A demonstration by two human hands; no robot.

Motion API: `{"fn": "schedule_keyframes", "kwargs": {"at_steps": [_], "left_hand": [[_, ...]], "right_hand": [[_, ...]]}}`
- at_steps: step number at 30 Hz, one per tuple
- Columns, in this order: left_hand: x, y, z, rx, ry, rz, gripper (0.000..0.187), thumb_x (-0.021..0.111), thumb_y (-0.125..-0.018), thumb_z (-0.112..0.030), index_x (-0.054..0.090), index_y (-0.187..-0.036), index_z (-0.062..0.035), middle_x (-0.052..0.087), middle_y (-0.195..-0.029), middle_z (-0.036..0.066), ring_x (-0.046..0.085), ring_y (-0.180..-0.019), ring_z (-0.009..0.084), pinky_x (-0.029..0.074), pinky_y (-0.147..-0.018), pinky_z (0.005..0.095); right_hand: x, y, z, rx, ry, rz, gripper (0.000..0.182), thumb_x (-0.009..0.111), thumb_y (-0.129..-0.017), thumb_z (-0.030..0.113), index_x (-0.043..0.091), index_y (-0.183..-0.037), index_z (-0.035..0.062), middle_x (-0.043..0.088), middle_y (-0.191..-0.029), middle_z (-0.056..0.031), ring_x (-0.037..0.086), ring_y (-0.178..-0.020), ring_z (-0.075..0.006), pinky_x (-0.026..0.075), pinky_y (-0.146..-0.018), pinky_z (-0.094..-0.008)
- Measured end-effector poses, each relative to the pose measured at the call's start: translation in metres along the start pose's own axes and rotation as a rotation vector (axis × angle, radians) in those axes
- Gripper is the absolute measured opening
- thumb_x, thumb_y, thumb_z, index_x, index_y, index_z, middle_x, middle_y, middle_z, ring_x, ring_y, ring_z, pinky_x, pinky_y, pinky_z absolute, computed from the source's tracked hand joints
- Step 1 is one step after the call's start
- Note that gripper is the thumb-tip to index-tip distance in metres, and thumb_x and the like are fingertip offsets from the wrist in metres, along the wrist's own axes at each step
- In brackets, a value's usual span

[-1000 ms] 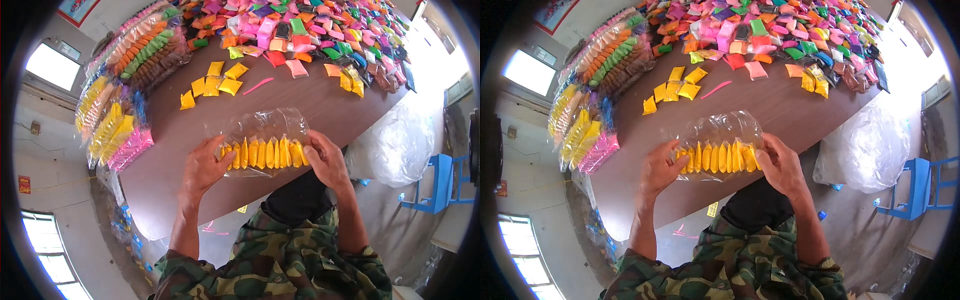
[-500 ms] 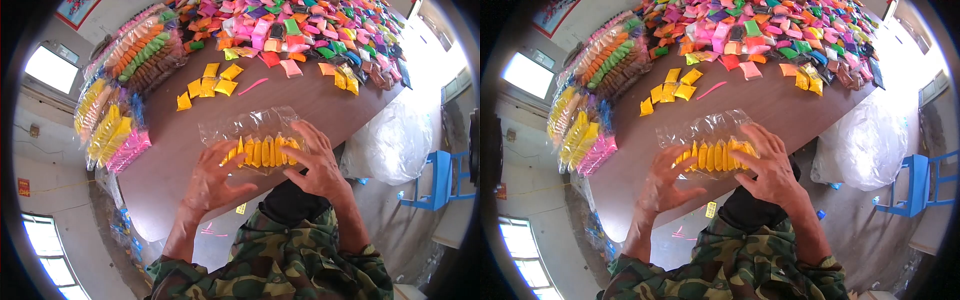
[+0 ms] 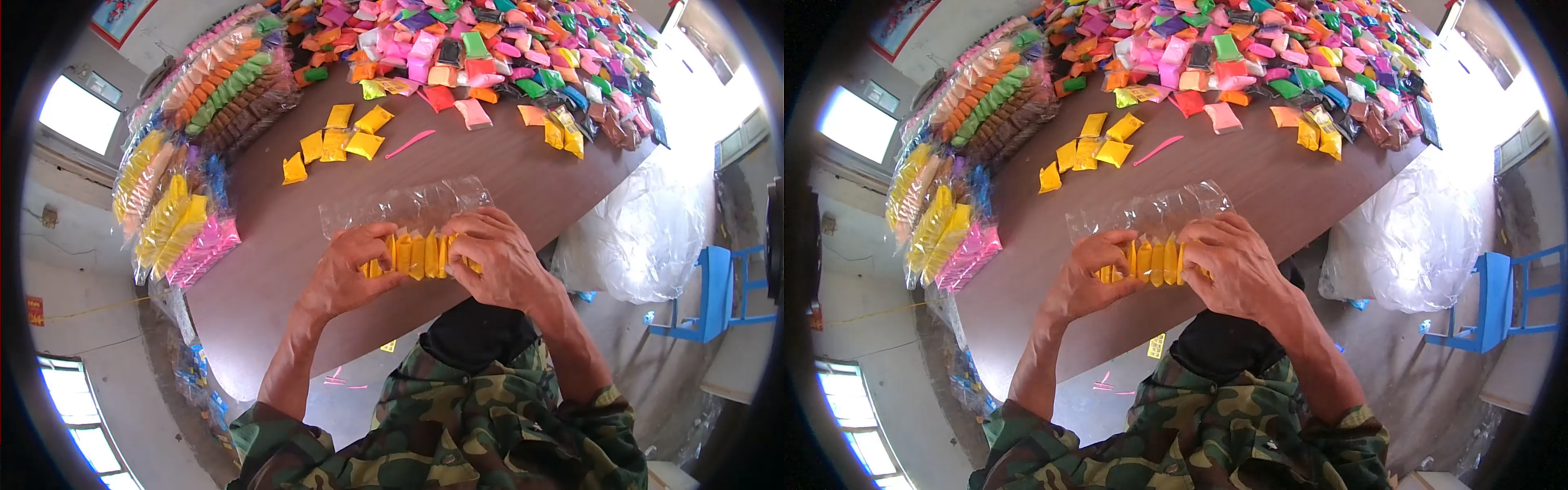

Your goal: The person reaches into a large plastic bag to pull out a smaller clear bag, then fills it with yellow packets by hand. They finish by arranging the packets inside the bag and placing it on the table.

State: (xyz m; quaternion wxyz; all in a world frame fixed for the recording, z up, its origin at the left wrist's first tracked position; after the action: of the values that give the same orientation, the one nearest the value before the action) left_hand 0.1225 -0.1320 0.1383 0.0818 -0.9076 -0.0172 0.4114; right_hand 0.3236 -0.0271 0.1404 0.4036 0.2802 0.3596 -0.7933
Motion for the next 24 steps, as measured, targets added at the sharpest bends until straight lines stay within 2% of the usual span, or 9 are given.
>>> {"fn": "schedule_keyframes", "kwargs": {"at_steps": [3,6,9,12,18,21,24], "left_hand": [[0.003,-0.004,0.008,0.025,0.102,-0.009,0.023,0.092,-0.081,-0.01,0.069,-0.086,-0.0044,0.076,-0.123,0.015,0.072,-0.115,0.0292,0.054,-0.102,0.0406],[0.005,-0.002,0.015,-0.039,0.148,-0.048,0.02,0.089,-0.085,-0.007,0.07,-0.088,-0.0024,0.076,-0.116,0.014,0.073,-0.105,0.0259,0.057,-0.093,0.036],[0.008,-0.003,0.018,-0.133,0.181,-0.078,0.017,0.087,-0.087,-0.006,0.071,-0.09,-0.0015,0.076,-0.113,0.013,0.073,-0.099,0.023,0.058,-0.087,0.033],[0.009,-0.003,0.021,-0.176,0.149,-0.105,0.015,0.085,-0.089,-0.005,0.072,-0.091,-0.0014,0.075,-0.113,0.013,0.074,-0.1,0.0234,0.059,-0.088,0.0319],[0.011,-0.001,0.018,-0.019,0.062,-0.184,0.014,0.083,-0.091,-0.008,0.07,-0.091,-0.0019,0.074,-0.13,0.015,0.075,-0.103,0.0251,0.06,-0.09,0.0342],[0.011,-0.007,0.016,0.016,0.093,-0.095,0.013,0.081,-0.091,-0.006,0.069,-0.091,-0.002,0.074,-0.133,0.016,0.076,-0.101,0.0252,0.061,-0.089,0.0345],[0.013,-0.01,0.019,-0.077,0.191,0.017,0.011,0.078,-0.092,-0.003,0.067,-0.09,-0.0014,0.076,-0.128,0.015,0.075,-0.099,0.0208,0.06,-0.087,0.0318]], "right_hand": [[0.004,-0.003,-0.002,0.036,-0.037,0.006,0.013,0.076,-0.085,0.008,0.065,-0.088,0.0046,0.071,-0.116,-0.01,0.068,-0.11,-0.0335,0.052,-0.102,-0.0461],[0.006,-0.005,-0.004,0.065,-0.085,-0.061,0.013,0.074,-0.086,0.007,0.061,-0.088,0.0042,0.068,-0.101,-0.0121,0.066,-0.098,-0.0356,0.053,-0.09,-0.0448],[0.009,-0.007,-0.007,0.101,-0.087,-0.073,0.013,0.072,-0.087,0.006,0.06,-0.091,0.0044,0.068,-0.099,-0.0138,0.066,-0.096,-0.037,0.054,-0.088,-0.0457],[0.011,-0.008,-0.007,0.121,-0.087,-0.063,0.011,0.072,-0.089,0.005,0.061,-0.091,0.0042,0.069,-0.102,-0.0136,0.067,-0.098,-0.0378,0.053,-0.09,-0.0465],[0.014,-0.01,-0.002,0.059,-0.022,-0.069,0.007,0.068,-0.09,0.003,0.061,-0.092,0.0019,0.07,-0.125,-0.0194,0.068,-0.104,-0.0379,0.052,-0.097,-0.047],[0.021,-0.012,-0.004,0.023,-0.015,-0.055,0.007,0.066,-0.09,0.001,0.059,-0.091,0.0029,0.068,-0.136,-0.0201,0.07,-0.109,-0.0398,0.056,-0.095,-0.0464],[0.024,-0.013,-0.011,0.101,-0.179,0.024,0.008,0.064,-0.09,0.001,0.057,-0.092,0.0025,0.07,-0.132,-0.0195,0.07,-0.107,-0.0414,0.057,-0.094,-0.0481]]}}
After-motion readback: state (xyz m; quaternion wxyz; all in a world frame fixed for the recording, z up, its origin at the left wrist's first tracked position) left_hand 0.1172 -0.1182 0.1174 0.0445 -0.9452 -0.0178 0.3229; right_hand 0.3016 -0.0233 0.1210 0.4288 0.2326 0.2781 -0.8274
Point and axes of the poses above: each hand's wrist, its own y-axis away from the middle knuckle, its own x-axis out of the palm, z = x × y, the point moved 6 cm from there along -y, towards the middle knuckle
